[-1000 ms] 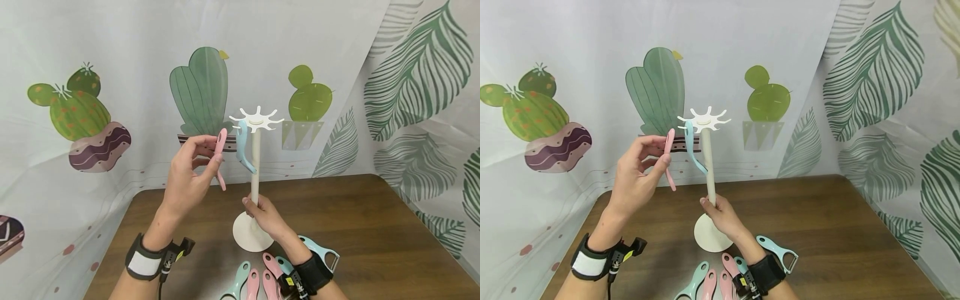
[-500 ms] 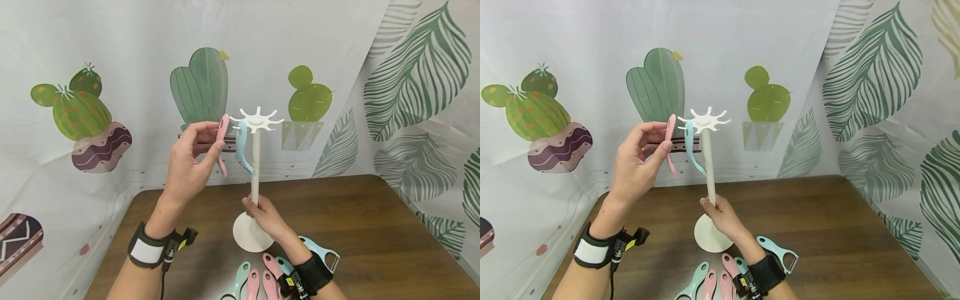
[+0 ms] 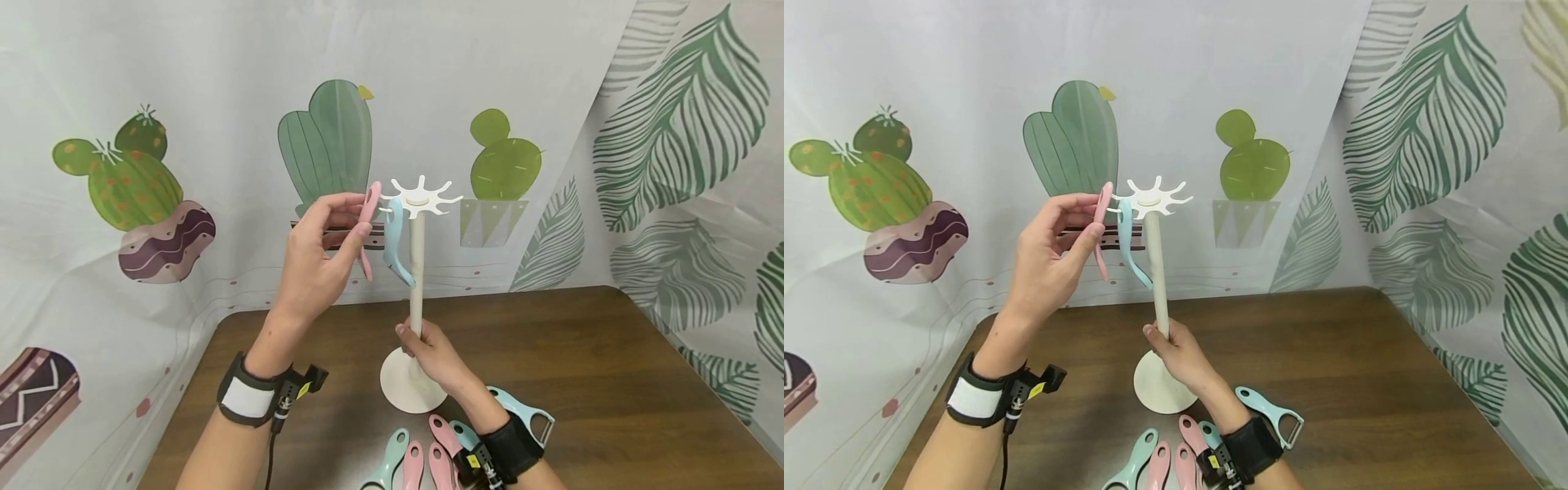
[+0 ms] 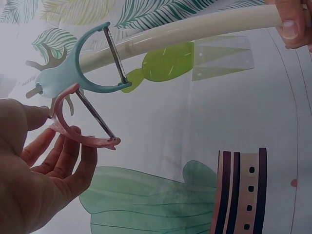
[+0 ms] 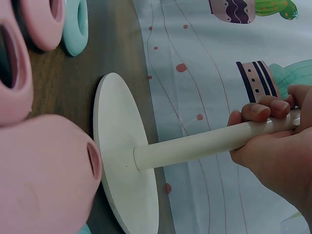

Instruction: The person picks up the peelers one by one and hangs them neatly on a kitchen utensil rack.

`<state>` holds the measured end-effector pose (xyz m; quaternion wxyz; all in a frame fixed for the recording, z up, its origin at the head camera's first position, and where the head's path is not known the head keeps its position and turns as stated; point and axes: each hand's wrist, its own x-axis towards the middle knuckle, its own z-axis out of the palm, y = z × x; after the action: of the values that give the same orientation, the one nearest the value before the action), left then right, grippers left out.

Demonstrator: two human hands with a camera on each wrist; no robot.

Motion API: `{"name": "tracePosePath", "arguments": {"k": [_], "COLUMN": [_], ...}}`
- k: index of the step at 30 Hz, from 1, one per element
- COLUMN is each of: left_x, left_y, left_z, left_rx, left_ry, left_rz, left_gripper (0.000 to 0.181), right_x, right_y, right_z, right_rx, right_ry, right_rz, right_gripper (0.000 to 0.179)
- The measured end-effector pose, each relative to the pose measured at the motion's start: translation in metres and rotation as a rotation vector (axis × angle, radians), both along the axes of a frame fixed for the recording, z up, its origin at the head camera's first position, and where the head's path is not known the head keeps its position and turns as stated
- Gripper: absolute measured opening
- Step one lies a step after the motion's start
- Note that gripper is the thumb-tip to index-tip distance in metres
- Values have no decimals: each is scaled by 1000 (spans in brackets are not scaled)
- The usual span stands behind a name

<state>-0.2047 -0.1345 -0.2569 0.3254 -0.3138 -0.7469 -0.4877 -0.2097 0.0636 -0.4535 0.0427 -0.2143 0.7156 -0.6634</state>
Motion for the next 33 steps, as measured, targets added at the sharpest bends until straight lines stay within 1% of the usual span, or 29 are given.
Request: {"name": "tracePosePath", "arguments": {"k": [7,13,20,26,33], "left_x": [-3,-5,-5,-7,-8], "left_y": [4,6,8,10,10], "left_z": [-2,-5,-8,-10,-15], "left_rx": [-5,10,20,31,37], "left_ry": [-6,-5,-17,-25,-45], "left_rz": [-7,-37,-54,-76,-71], "left_gripper": [36,36,35,35,34], "right_x": [0,-1,-1,-2,-2], "right_y": [0,0,0,1,1], "right_z": [0,-1,-1,-1,-1], "right_rx": [-5,2,-4,-10,-8], "right_ry": [4,17,12,26,26], "right_rz": [8,5,9,13,13], "right_gripper": [26,26,27,26,26]}}
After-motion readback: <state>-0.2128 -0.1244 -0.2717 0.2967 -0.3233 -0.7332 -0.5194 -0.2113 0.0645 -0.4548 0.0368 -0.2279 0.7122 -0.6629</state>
